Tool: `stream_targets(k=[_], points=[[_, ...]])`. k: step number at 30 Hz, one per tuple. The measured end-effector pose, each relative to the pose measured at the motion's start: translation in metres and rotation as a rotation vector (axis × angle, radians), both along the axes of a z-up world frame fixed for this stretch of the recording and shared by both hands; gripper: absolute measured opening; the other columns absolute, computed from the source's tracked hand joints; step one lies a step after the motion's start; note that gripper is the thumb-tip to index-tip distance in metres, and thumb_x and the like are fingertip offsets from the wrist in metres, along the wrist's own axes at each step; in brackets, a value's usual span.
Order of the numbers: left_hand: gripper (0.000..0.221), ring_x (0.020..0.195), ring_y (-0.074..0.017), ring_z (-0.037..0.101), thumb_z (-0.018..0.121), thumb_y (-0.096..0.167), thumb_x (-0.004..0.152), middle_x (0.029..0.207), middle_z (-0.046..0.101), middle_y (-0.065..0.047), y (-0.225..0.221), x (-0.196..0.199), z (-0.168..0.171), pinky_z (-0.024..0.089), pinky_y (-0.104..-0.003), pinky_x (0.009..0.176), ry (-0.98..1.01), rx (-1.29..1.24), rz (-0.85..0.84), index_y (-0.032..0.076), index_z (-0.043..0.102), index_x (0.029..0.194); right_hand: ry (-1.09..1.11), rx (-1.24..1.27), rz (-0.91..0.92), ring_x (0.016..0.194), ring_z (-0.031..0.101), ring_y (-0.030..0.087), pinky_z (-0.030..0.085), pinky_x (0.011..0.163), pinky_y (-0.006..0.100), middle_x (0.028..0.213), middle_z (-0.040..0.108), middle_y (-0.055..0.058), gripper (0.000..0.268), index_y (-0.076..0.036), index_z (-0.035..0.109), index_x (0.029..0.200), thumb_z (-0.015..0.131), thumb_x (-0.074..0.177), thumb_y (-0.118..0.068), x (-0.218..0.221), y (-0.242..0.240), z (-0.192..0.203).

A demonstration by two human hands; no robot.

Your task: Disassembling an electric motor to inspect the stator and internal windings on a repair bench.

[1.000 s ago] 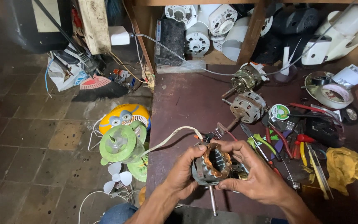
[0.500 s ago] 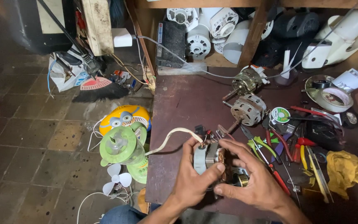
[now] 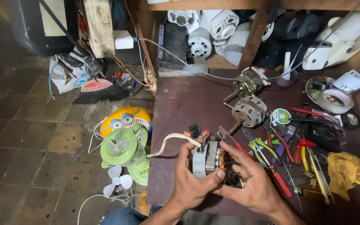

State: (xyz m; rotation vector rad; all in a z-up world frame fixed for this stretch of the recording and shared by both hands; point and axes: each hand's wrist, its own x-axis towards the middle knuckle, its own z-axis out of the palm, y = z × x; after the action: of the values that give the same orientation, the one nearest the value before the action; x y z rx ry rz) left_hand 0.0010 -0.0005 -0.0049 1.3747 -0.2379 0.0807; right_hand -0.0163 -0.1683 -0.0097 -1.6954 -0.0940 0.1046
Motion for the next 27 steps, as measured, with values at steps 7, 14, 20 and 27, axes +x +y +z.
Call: stream_targets(k=[7, 14, 20, 27], points=[[0.081, 0.096, -0.0174, 0.071, 0.086, 0.026, 0.066, 0.111, 0.075, -0.012, -0.006, 0.003, -0.005, 0.058, -0.031, 0.089, 0.221, -0.228, -0.012, 0.002, 0.054, 0.137, -0.149, -0.040, -0.116, 0.117, 0.068, 0.018, 0.055, 0.101, 0.035, 0.127, 0.070, 0.010, 0.090, -0.007, 0.053, 0.136, 0.094, 0.057, -0.014, -0.002, 0.006, -0.004], [0.054, 0.101, -0.0302, 0.063, 0.072, 0.034, 0.062, 0.101, 0.073, -0.017, -0.006, 0.017, -0.007, 0.055, -0.051, 0.093, 0.637, -0.368, 0.026, 0.005, 0.071, 0.108, -0.247, -0.358, -0.031, 0.114, 0.068, 0.020, 0.056, 0.096, 0.034, 0.145, 0.060, 0.006, 0.109, -0.010, 0.048, 0.144, 0.087, 0.053, -0.056, 0.002, -0.010, -0.010], [0.074, 0.108, -0.0418, 0.060, 0.064, 0.047, 0.078, 0.125, 0.057, -0.031, 0.008, 0.025, -0.009, 0.061, -0.053, 0.073, 0.784, -0.786, -0.216, 0.000, 0.051, 0.134, -0.220, -0.189, 0.048, 0.103, 0.066, 0.015, 0.057, 0.093, 0.031, 0.132, 0.066, 0.006, 0.070, -0.014, 0.057, 0.140, 0.080, 0.075, -0.028, 0.009, -0.017, 0.009], [0.081, 0.095, -0.0421, 0.069, 0.052, 0.059, 0.089, 0.117, 0.065, -0.032, 0.014, 0.026, -0.012, 0.065, -0.046, 0.064, 0.877, -0.909, -0.402, -0.010, 0.057, 0.130, -0.234, -0.053, 0.100, 0.135, 0.054, 0.025, 0.047, 0.110, 0.038, 0.139, 0.061, 0.014, 0.058, -0.005, 0.060, 0.134, 0.066, 0.086, -0.037, 0.011, -0.015, 0.018]])
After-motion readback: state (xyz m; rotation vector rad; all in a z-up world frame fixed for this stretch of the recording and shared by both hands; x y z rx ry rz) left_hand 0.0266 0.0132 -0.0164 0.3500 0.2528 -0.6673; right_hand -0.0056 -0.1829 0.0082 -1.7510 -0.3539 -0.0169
